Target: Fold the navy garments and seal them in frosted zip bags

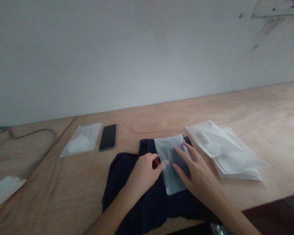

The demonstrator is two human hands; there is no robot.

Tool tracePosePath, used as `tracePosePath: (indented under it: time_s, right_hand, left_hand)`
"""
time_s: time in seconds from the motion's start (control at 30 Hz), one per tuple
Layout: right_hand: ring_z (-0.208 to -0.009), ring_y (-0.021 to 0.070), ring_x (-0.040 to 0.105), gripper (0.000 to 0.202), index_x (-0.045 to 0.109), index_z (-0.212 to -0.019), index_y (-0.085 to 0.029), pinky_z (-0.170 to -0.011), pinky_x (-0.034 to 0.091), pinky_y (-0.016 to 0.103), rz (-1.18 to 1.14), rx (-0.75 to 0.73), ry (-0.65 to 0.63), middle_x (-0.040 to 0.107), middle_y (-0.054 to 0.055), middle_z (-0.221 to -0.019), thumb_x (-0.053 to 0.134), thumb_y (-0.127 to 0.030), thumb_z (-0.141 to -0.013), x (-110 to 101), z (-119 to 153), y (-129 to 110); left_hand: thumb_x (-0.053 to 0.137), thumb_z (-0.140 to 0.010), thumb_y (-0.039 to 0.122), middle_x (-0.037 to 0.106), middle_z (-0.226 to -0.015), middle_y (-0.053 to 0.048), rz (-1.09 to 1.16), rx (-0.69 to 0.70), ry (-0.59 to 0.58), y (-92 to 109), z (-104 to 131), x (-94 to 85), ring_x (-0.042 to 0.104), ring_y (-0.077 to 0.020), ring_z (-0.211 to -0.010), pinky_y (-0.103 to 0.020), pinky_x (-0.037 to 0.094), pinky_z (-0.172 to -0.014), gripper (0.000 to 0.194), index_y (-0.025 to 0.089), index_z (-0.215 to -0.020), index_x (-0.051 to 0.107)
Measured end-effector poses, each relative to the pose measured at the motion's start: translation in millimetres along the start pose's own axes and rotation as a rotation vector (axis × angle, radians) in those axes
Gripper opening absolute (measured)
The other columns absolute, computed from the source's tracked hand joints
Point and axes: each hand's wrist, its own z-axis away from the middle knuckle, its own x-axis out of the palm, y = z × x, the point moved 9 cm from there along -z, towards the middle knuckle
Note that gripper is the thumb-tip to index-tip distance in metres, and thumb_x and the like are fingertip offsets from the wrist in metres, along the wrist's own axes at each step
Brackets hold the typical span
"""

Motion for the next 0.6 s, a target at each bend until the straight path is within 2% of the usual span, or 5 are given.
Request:
tracePosePath:
  time_s: [0.2, 0.37, 0.47, 0.6]
  right_hand:
    - [-0.14, 0.037, 0.057, 0.042, 0.067, -0.142, -0.025, -0.111, 0.055, 0.056, 0.029, -0.044, 0.039, 0.053, 0.016, -0.155, 0.062, -0.039, -0.102, -2.9, -6.6, 1.3]
    - [-0.133, 0.0338, 0.063, 0.038, 0.07, -0.138, -0.026, -0.106, 0.061, 0.05, 0.055, -0.088, 0.115, 0.057, 0.014, -0.149, 0.063, -0.041, -0.103, -18.1, -12.7, 7.0]
    - [-0.132, 0.0342, 0.064, 0.037, 0.069, -0.136, -0.025, -0.103, 0.062, 0.051, 0.104, -0.131, 0.155, 0.055, 0.015, -0.151, 0.062, -0.041, -0.104, -33.8, -15.2, 9.2]
    - [-0.135, 0.036, 0.06, 0.034, 0.066, -0.136, -0.029, -0.102, 0.061, 0.057, 0.203, -0.177, 0.195, 0.053, 0.014, -0.153, 0.061, -0.04, -0.105, -66.7, -15.4, 25.4]
  left_hand:
    - [0.073, -0.082, 0.021, 0.064, -0.087, -0.002, 0.117, 0.0, 0.061, 7.3, -4.0, 9.4, 0.061, -0.0171, -0.07, -0.03, 0.045, -0.069, 0.003, 0.019, -0.082, 0.07]
    - [0.069, -0.089, 0.034, 0.071, -0.104, -0.006, 0.313, -0.073, 0.144, 4.3, 5.7, -2.3, 0.069, -0.0213, -0.089, -0.031, 0.054, -0.077, 0.019, 0.02, -0.102, 0.07]
    - [0.064, -0.094, 0.042, 0.073, -0.104, -0.005, 0.441, -0.11, 0.16, 6.8, 18.2, -9.3, 0.071, -0.0222, -0.097, -0.031, 0.056, -0.083, 0.023, 0.021, -0.102, 0.067]
    - [0.067, -0.093, 0.042, 0.072, -0.099, -0.002, 0.781, -0.245, 0.153, 8.4, 31.7, 0.0, 0.071, -0.0195, -0.09, -0.026, 0.056, -0.072, 0.023, 0.021, -0.099, 0.063]
